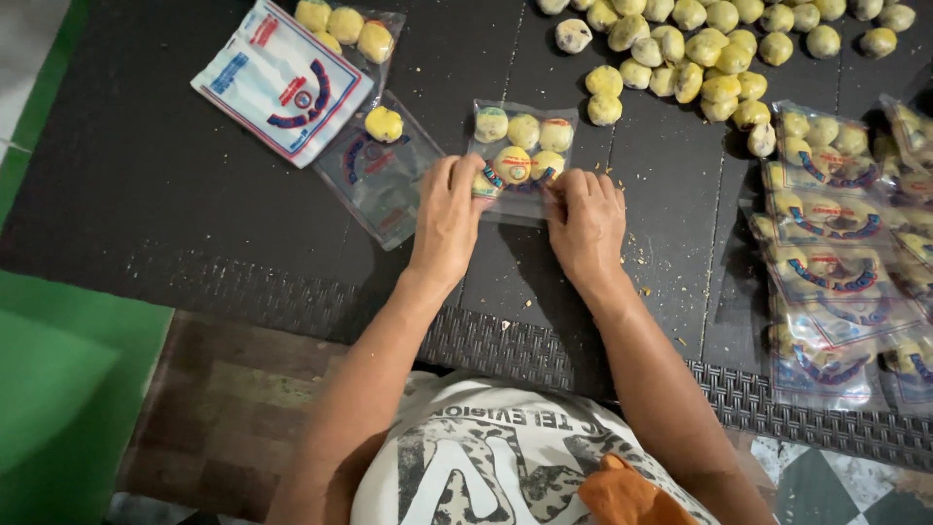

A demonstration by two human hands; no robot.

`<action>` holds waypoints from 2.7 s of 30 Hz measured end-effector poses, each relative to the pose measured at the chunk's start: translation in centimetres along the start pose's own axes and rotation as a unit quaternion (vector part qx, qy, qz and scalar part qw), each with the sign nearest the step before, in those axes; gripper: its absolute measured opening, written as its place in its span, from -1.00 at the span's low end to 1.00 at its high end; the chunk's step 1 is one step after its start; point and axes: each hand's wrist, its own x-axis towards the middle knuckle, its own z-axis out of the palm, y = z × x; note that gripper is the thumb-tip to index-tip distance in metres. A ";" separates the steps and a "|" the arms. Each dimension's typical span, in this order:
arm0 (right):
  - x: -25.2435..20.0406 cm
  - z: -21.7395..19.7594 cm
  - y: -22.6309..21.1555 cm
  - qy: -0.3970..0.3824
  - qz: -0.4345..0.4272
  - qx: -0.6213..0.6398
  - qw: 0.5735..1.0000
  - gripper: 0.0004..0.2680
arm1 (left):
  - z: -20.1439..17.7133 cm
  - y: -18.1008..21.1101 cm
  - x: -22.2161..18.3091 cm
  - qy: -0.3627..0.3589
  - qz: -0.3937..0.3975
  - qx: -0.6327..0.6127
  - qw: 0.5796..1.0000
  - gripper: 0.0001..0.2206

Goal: Packing small yellow pastries into clear plastic bags from a large pile on a table.

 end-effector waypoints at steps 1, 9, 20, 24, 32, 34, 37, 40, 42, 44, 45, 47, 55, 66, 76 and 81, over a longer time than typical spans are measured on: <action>-0.1 0.0 -0.3 0.001 -0.001 -0.001 1.000 -0.82 | -0.3 0.1 -0.1 0.002 0.000 -0.001 1.000 -0.60; 2.7 -2.6 -6.6 -0.002 -0.132 -0.076 0.988 -0.60 | -0.5 -0.8 -0.3 0.012 -0.001 0.020 1.000 -0.65; 4.5 -0.5 -6.6 -0.007 -0.128 -0.024 0.991 -0.71 | -0.6 -0.7 -0.2 0.054 0.033 0.141 0.988 -0.87; 3.7 -3.1 -6.5 -0.018 -0.108 0.033 0.993 -0.68 | -0.9 0.7 -0.5 0.057 0.037 0.098 0.993 -0.87; -1.7 -2.5 -5.4 0.025 -0.109 -0.040 0.993 -0.87 | 0.2 2.0 -0.8 0.053 0.079 0.103 0.990 -0.85; -1.3 -1.6 -5.4 0.031 -0.109 -0.101 0.988 -0.77 | 0.4 1.9 -1.0 0.043 0.090 0.088 0.991 -0.84; -0.4 -1.4 -5.7 -0.028 -0.087 -0.150 0.984 -0.75 | 0.6 1.5 -1.3 0.038 0.105 0.079 0.991 -0.78; -1.0 -2.8 -5.8 -0.057 -0.096 -0.142 0.984 -0.78 | -0.5 2.7 -1.1 0.013 0.064 0.115 0.991 -0.66; -2.6 -4.4 -5.1 -0.051 -0.082 -0.092 0.991 -0.78 | -1.0 4.2 -0.7 0.001 0.055 0.156 0.986 -0.60; -3.4 -6.4 -3.5 -0.094 -0.070 -0.081 0.990 -0.73 | -0.5 5.3 0.4 0.007 0.090 0.162 0.983 -0.58; -4.1 -7.5 -2.8 -0.139 -0.053 -0.064 0.987 -0.67 | -0.3 5.9 0.8 0.007 0.124 0.171 0.977 -0.55; -5.3 -7.4 0.3 -0.140 -0.048 -0.080 0.986 -0.68 | 1.3 6.3 1.3 -0.030 0.126 0.169 0.977 -0.51; 0.8 -7.4 9.1 -0.153 0.021 -0.204 0.967 -0.69 | 4.6 5.1 3.4 -0.092 0.123 0.192 0.969 -0.63; 11.1 1.9 12.0 -0.044 -0.002 -0.080 0.996 -0.82 | 1.4 4.7 3.6 -0.131 0.075 0.144 0.978 -0.65; 16.1 -0.3 10.3 -0.151 0.008 -0.152 0.977 -0.92 | 0.8 4.0 4.4 -0.100 0.064 0.170 0.978 -0.63; 20.3 1.6 9.7 -0.098 -0.002 -0.034 0.995 -0.76 | 0.7 3.9 4.6 -0.098 0.046 0.207 0.972 -0.51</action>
